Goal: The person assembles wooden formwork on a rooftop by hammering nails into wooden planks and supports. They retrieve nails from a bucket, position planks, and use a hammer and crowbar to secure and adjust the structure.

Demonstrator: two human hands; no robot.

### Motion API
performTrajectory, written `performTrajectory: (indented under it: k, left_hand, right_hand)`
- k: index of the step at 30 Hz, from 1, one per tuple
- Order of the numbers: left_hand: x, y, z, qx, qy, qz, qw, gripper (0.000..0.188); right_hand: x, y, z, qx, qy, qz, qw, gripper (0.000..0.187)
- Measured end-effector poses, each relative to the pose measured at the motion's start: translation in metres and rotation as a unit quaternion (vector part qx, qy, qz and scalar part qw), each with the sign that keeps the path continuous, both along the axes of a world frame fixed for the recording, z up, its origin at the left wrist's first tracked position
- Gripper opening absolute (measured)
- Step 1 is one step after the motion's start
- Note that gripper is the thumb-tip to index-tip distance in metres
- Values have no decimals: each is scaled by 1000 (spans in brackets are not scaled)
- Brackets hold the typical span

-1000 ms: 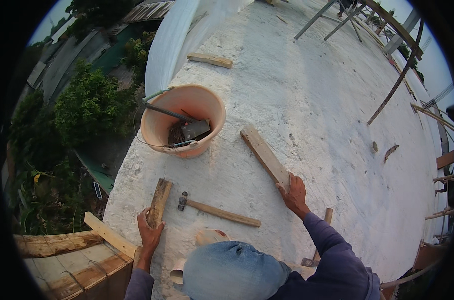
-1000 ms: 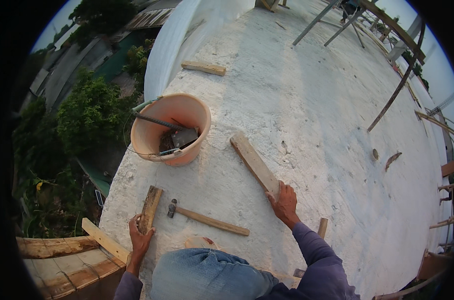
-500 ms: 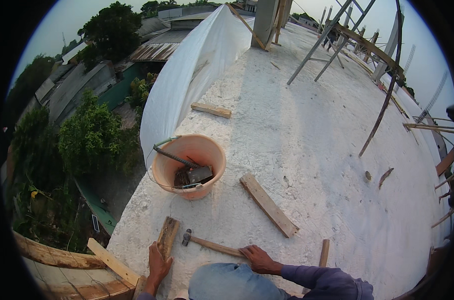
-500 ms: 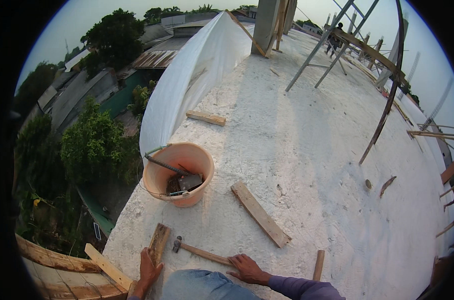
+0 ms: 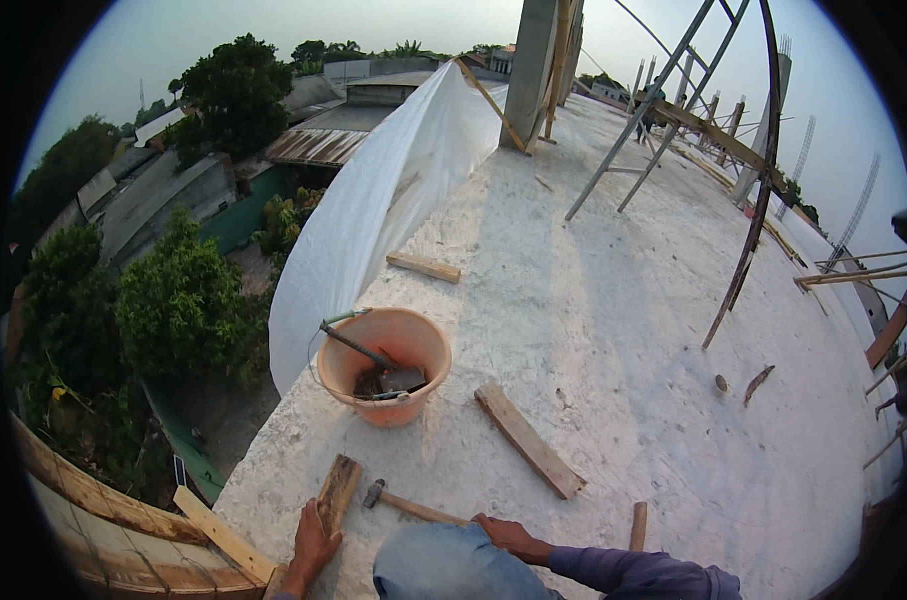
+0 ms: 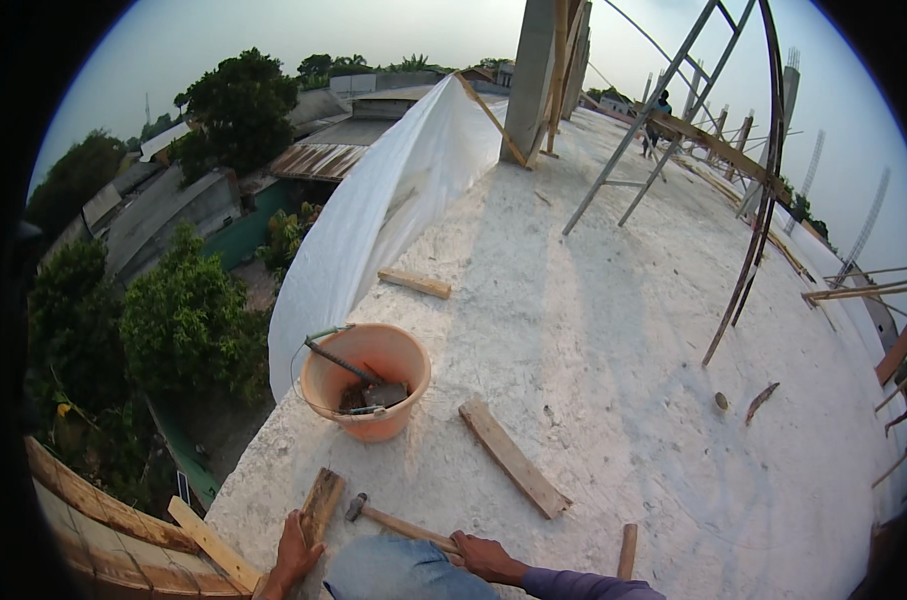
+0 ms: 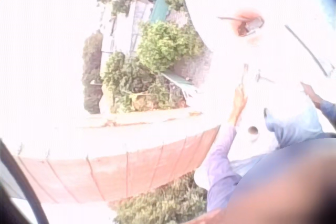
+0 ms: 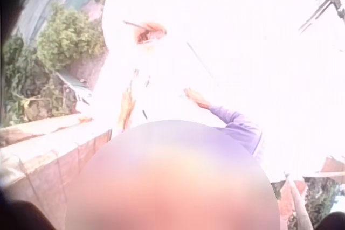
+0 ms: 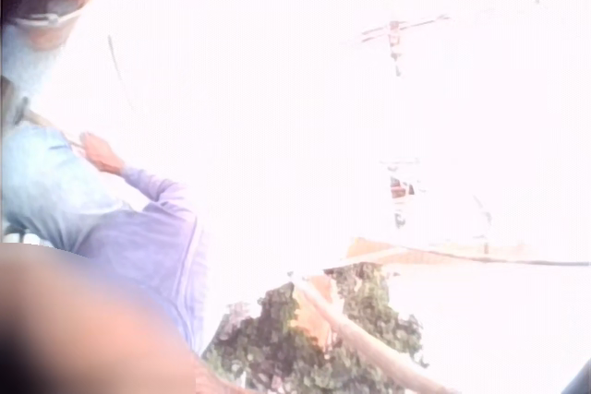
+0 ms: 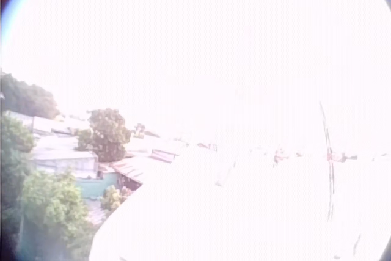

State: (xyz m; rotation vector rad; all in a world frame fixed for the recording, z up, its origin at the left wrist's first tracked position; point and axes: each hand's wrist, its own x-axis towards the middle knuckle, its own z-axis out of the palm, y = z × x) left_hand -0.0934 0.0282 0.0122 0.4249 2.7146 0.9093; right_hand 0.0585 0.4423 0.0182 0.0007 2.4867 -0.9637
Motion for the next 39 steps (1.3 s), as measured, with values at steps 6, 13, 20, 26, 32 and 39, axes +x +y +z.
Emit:
performTrajectory:
  k: [6, 13, 20, 26, 32, 39]
  left_hand:
    - [0, 0, 4, -11, -4, -2, 1000, 95]
    - [3, -10, -5, -50, 24, -14, 998, 95]
    - [1, -5, 16, -28, -101, 3, 994, 102]
    - [-11, 3, 23, -99, -41, -28, 994, 117]
    - [-21, 2, 11, -106, -91, -35, 990, 123]
    - [-20, 10, 15, -104, -93, -28, 990, 131]
  right_hand:
    - [16, 0, -4, 23, -42, -47, 998, 55]
    - [49, 13, -5, -176, -76, -134, 972, 48]
    - [56, 7, 12, -212, -58, -205, 954, 46]
    - [68, 20, 13, -124, 2, -246, 961, 48]
    - [31, 96, 23, -3, 127, -365, 922, 46]
    - [-136, 212, 36, 124, 216, -306, 919, 54]
